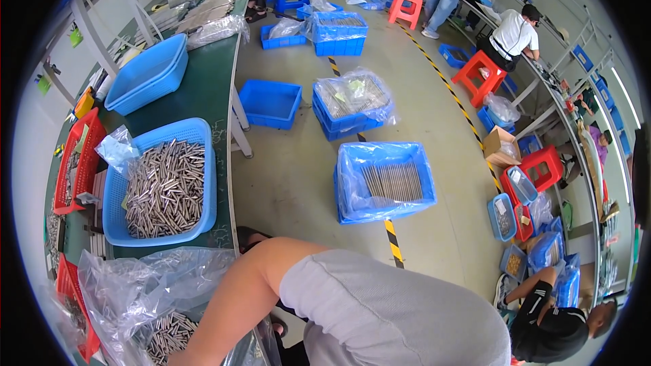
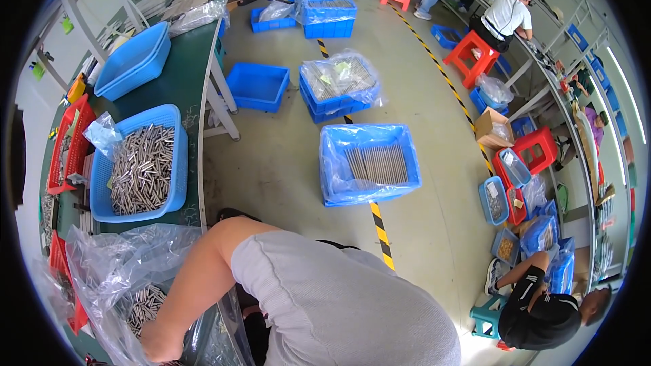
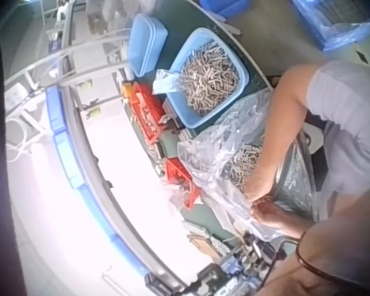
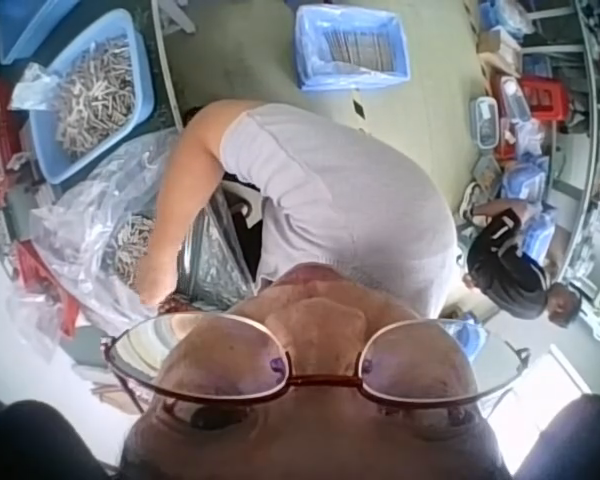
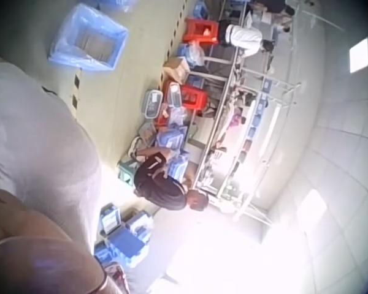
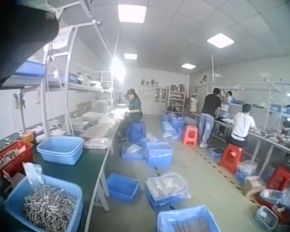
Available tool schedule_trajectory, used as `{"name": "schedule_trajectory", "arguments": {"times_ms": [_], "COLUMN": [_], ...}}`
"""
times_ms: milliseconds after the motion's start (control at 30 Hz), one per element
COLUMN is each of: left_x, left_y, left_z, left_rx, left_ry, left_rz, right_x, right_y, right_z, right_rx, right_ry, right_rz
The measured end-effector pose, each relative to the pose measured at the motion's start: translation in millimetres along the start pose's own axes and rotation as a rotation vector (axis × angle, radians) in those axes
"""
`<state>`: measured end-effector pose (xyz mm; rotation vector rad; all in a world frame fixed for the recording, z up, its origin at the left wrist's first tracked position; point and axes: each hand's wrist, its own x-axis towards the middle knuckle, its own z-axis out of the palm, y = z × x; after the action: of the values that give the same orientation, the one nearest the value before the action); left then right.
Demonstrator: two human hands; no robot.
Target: Sorting and inspecting small metal pins at an industrial workbench.
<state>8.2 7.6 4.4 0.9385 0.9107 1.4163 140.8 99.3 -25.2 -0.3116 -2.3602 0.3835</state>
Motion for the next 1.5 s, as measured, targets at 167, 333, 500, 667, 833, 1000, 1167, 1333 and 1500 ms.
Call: {"name": "schedule_trajectory", "arguments": {"times_ms": [167, 333, 500, 667, 833, 1000, 1167, 1333, 1500], "left_x": [82, 84, 64, 85, 3, 12, 14, 30, 88], "left_y": [-38, -41, -32, -38, -14, -28, -21, -30, -49], "left_z": [-64, -44, -39, -64, -27, -79, -53, -44, -84], "left_rx": [-0.42, -0.414, -0.432, -0.474, -0.156, -0.098, -0.022, -0.189, -0.452], "left_ry": [-1.215, -1.231, -1.261, -1.287, -0.044, -0.094, -0.08, -0.657, -1.242], "left_rz": [0.348, 0.35, 0.301, 0.252, -0.025, -0.115, -0.109, 0.191, 0.461], "right_x": [19, 19, 16, 24, 14, 19, 13, 14, 34], "right_y": [-5, 7, 1, -4, 0, 11, 3, 17, 19], "right_z": [-16, 4, -3, -4, 0, 12, -2, 13, -2], "right_rx": [0.268, 0.361, 0.381, 0.38, 0.407, 0.562, 0.529, 0.562, 1.263], "right_ry": [0.221, 0.167, 0.177, 0.216, 0.164, 0.104, 0.082, 0.143, 0.246], "right_rz": [0.248, 0.239, 0.267, 0.253, 0.188, 0.141, 0.262, 0.235, 0.718]}}
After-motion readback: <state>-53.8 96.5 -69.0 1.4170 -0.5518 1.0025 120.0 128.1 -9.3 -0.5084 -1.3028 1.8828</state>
